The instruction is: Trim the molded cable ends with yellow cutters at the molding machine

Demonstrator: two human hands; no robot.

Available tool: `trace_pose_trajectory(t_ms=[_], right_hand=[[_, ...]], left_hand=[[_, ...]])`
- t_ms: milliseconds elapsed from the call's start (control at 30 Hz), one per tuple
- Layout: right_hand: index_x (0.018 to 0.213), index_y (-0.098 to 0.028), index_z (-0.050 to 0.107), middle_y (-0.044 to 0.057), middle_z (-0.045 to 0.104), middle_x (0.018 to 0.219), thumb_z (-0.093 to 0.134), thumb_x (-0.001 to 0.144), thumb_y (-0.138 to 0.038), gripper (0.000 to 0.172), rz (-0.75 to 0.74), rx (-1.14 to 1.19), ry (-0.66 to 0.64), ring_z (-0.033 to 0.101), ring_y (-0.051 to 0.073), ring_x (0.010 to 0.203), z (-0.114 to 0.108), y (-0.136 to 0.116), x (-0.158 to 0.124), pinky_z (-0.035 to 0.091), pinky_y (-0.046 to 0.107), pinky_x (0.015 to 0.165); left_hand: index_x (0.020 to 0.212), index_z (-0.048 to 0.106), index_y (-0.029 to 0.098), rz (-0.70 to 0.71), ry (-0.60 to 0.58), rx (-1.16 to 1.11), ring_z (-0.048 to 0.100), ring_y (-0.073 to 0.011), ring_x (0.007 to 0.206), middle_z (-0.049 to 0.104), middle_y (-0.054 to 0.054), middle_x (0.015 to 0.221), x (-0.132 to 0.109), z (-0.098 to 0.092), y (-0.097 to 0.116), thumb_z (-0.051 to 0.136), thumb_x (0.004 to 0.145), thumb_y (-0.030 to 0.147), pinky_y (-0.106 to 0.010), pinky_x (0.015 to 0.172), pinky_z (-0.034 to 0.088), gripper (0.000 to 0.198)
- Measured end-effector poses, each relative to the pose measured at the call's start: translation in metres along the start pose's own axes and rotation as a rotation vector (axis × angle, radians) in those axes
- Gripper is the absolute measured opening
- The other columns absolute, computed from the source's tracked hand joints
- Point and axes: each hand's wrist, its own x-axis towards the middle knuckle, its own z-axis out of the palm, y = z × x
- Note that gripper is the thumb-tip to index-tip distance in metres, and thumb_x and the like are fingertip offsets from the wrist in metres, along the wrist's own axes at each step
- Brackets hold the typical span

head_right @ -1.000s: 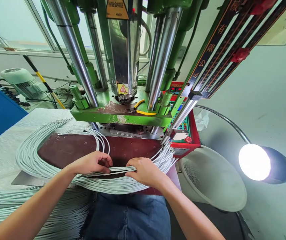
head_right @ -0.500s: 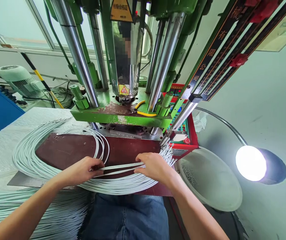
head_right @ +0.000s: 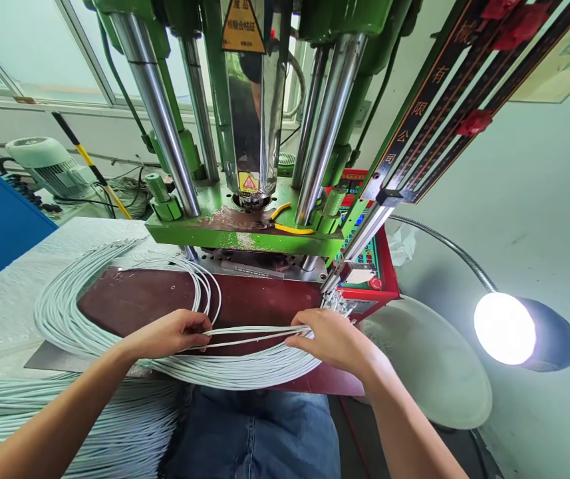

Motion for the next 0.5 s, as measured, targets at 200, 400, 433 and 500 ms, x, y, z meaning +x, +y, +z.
trace_pose_trajectory(t_ms=[200,400,433,500], right_hand=[[0.095,-0.023,0.073,0.002,0.075,0.088,0.061,0.086,-0.039,0.021,-0.007,0.056,0.000,0.067,0.019,0.080,-0.001,-0.012,-0.002,0.045,0.030,0.074],[0.089,-0.023,0.071,0.000,0.071,0.076,0.045,0.096,-0.055,0.042,0.038,0.079,0.069,0.062,0.015,0.069,-0.033,0.003,-0.026,0.038,0.026,0.063],[0.083,-0.021,0.069,0.001,0.069,0.071,0.040,0.098,-0.055,0.048,0.092,-0.011,0.137,0.061,0.015,0.065,-0.032,0.007,-0.027,0.035,0.026,0.061],[0.076,-0.020,0.067,0.002,0.066,0.064,0.035,0.101,-0.052,0.052,0.149,-0.182,0.269,0.058,0.015,0.060,-0.022,0.011,-0.030,0.029,0.028,0.057]], left_hand=[[0.082,0.067,0.018,-0.017,0.008,0.054,0.056,-0.0173,0.066,0.063,0.001,0.070,0.003,0.006,0.012,0.063,0.078,0.051,-0.025,0.059,0.037,0.034],[0.086,0.067,0.017,-0.006,0.118,0.195,0.061,-0.0242,0.085,0.066,-0.009,0.090,0.001,0.024,0.028,0.052,0.085,0.033,-0.032,0.077,0.040,0.022],[0.087,0.067,0.017,0.002,0.123,0.220,0.061,-0.0245,0.086,0.066,-0.010,0.092,-0.001,0.029,0.033,0.053,0.085,0.030,-0.033,0.079,0.040,0.020],[0.090,0.067,0.018,0.026,0.080,0.226,0.060,-0.0238,0.086,0.066,-0.009,0.092,-0.004,0.046,0.047,0.056,0.081,0.026,-0.033,0.080,0.040,0.016]])
